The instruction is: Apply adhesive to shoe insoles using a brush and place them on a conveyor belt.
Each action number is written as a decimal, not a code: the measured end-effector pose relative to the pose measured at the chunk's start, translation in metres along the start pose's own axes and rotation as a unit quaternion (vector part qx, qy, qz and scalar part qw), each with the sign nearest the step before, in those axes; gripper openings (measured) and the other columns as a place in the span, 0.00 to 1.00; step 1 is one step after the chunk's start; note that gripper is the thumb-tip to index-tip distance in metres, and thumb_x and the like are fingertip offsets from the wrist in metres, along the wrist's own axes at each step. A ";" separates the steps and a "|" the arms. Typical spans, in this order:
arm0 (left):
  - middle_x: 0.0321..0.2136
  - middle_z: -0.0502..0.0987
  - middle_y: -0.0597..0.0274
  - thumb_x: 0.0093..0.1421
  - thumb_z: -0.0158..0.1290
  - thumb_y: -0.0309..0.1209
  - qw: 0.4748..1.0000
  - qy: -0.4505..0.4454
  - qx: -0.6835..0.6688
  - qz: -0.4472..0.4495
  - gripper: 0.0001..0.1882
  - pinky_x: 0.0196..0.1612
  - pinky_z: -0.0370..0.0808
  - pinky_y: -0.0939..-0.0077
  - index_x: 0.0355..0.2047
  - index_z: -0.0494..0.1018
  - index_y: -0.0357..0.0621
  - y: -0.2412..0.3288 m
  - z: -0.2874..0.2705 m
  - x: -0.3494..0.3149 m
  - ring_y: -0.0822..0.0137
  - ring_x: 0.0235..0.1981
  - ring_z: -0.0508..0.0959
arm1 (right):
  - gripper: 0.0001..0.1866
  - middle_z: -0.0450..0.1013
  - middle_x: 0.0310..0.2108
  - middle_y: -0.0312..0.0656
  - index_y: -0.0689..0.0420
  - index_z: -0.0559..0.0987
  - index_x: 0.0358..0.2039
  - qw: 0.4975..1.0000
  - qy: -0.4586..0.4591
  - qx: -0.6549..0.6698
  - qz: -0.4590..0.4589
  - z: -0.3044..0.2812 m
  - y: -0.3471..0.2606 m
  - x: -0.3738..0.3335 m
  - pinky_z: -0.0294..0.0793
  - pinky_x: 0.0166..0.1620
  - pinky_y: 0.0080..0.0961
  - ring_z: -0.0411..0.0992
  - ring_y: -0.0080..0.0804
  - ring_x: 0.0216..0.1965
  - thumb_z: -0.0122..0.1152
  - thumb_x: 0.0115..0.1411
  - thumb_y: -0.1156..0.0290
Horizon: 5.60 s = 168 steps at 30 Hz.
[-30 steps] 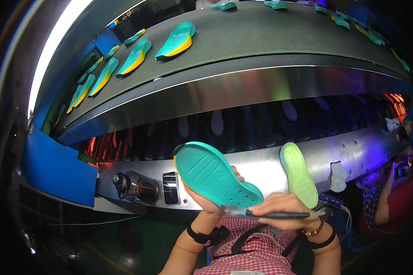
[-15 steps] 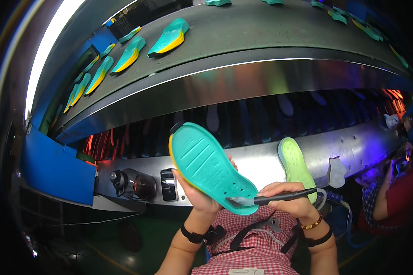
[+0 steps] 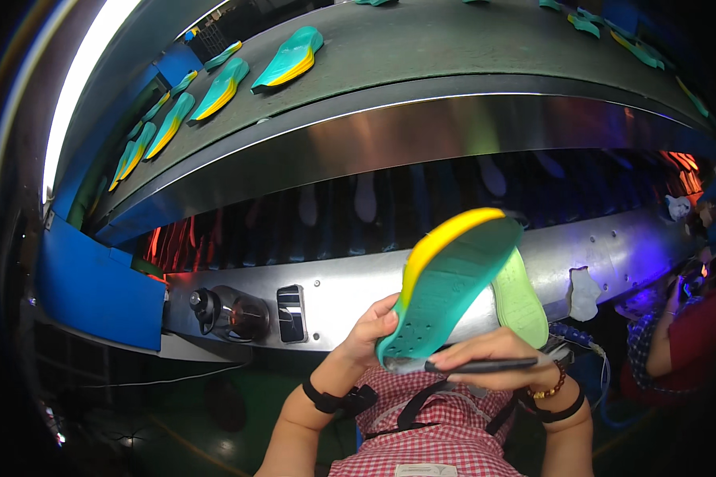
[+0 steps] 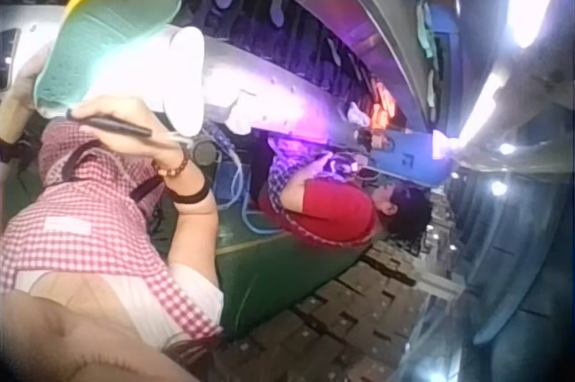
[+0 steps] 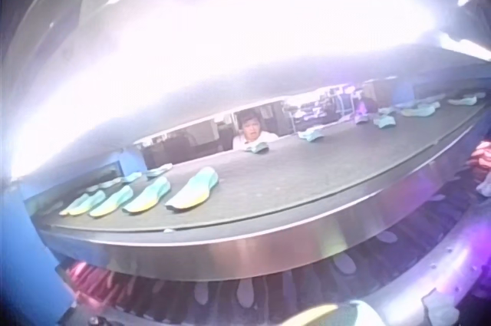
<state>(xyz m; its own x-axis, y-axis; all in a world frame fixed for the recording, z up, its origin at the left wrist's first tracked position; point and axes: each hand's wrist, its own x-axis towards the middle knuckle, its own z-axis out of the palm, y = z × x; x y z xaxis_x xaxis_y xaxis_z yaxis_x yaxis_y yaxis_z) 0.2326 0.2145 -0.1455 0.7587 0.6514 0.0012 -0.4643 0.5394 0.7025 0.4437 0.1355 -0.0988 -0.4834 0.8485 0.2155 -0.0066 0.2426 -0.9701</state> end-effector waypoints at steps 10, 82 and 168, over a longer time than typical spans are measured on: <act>0.43 0.71 0.52 0.56 0.50 0.38 0.983 -0.011 0.013 -0.183 0.28 0.44 0.72 0.75 0.52 0.58 0.32 0.017 0.010 0.003 0.67 0.40 0.75 | 0.12 0.74 0.38 0.42 0.60 0.76 0.37 0.993 -0.066 -0.071 -0.064 -0.009 -0.001 -0.004 0.72 0.45 0.25 0.73 0.34 0.40 0.59 0.49 0.77; 0.48 0.66 0.55 0.54 0.30 0.64 0.969 0.097 -0.137 0.182 0.40 0.56 0.55 0.46 0.53 0.59 0.44 0.009 0.022 0.025 0.58 0.49 0.66 | 0.12 0.73 0.37 0.45 0.62 0.75 0.35 0.969 0.108 0.220 0.045 -0.008 0.026 -0.010 0.62 0.53 0.32 0.63 0.38 0.50 0.59 0.47 0.82; 0.50 0.64 0.50 0.59 0.39 0.36 0.961 0.157 0.207 -0.092 0.28 0.52 0.62 0.75 0.55 0.53 0.30 -0.012 0.027 0.019 0.64 0.50 0.66 | 0.09 0.74 0.20 0.41 0.64 0.76 0.27 0.967 0.135 -0.033 0.211 -0.012 0.012 0.028 0.70 0.27 0.18 0.72 0.21 0.23 0.57 0.52 0.70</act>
<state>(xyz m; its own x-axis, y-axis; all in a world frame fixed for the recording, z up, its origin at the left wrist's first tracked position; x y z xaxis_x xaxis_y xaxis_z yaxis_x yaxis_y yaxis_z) 0.2646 0.2057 -0.1352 0.6051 0.7291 -0.3198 -0.0643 0.4452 0.8931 0.4412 0.1676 -0.1027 -0.1835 0.9684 -0.1689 0.2018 -0.1310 -0.9706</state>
